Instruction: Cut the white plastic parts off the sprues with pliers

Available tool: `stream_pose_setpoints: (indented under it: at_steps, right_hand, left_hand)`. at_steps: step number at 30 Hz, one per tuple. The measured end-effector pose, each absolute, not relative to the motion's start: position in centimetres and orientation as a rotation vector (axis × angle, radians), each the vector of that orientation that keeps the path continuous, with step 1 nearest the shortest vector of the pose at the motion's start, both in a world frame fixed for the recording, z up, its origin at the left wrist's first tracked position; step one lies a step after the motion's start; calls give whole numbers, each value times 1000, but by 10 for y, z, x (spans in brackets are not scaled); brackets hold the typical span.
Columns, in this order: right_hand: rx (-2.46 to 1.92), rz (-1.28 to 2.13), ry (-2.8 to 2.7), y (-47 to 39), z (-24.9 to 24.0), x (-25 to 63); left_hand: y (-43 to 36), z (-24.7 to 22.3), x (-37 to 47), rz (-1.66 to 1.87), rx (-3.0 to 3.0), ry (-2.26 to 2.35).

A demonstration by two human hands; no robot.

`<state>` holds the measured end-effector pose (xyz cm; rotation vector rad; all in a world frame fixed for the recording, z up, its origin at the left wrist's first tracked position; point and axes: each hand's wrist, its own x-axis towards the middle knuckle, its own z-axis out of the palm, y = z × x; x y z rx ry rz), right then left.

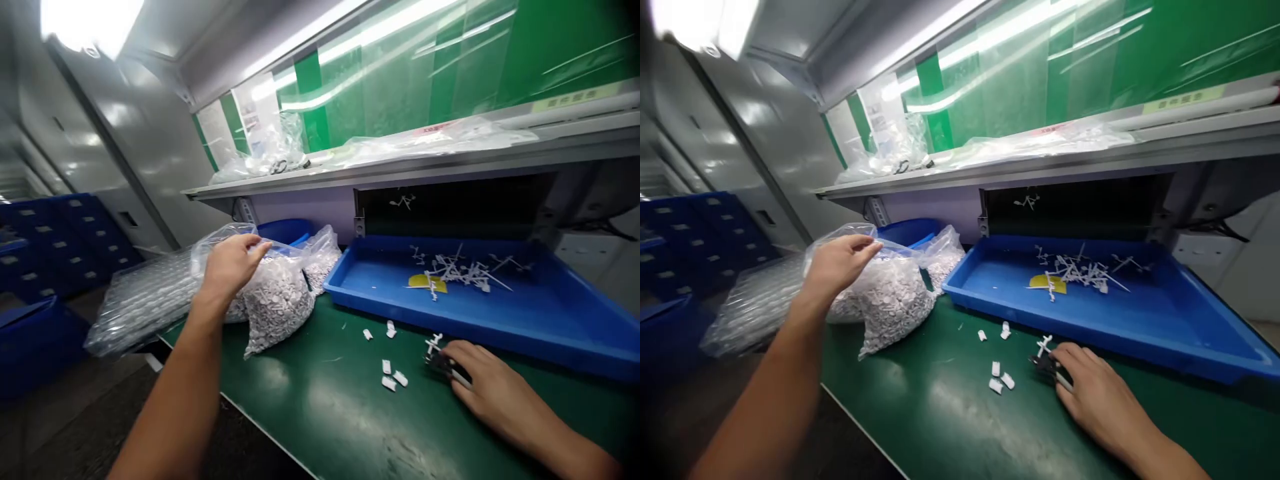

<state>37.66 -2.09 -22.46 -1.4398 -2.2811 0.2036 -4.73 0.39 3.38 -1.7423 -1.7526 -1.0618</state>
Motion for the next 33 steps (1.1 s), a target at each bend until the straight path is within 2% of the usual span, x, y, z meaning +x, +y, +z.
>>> stream_pose_setpoints:
  at_steps: [2, 5, 8, 11, 15, 20, 24, 26, 29, 33]
  right_hand:
    - [-1496, 185, -2271, -22, -214, 371]
    - [-1574, 126, -2235, -19, -201, 365]
    - [-1526, 232, -2188, -18, -192, 366]
    - [-1424, 655, -2036, -25, -177, 369]
    - [-1190, 1296, -1684, -32, -162, 374]
    - [-965, 1572, -1335, -28, -162, 377]
    - [-855, 1820, -1117, -27, -161, 376]
    - [-864, 1855, -1088, -27, -161, 373]
    - [-989, 1721, -1188, -28, -162, 367]
    - [-1306, 1269, -1419, -29, -166, 358]
  left_hand:
    - [2, 21, -42, -1124, -1766, -1620]
    - [-3, -7, -3, -1400, -1949, -1498]
    - [3, -37, 47, -1201, -2596, -1404]
    - [20, -70, 95, -898, -3081, -1191]
    - [30, -100, 135, -956, -3418, -1121]
    - [24, -110, 150, -865, -3690, -1242]
    - [31, -121, 156, -1088, -3579, -1391]
    - [32, -125, 160, -1290, -3431, -1436]
    - [24, -122, 164, -1568, -3087, -1474]
    - [5, -114, 166, -1464, -3055, -1437]
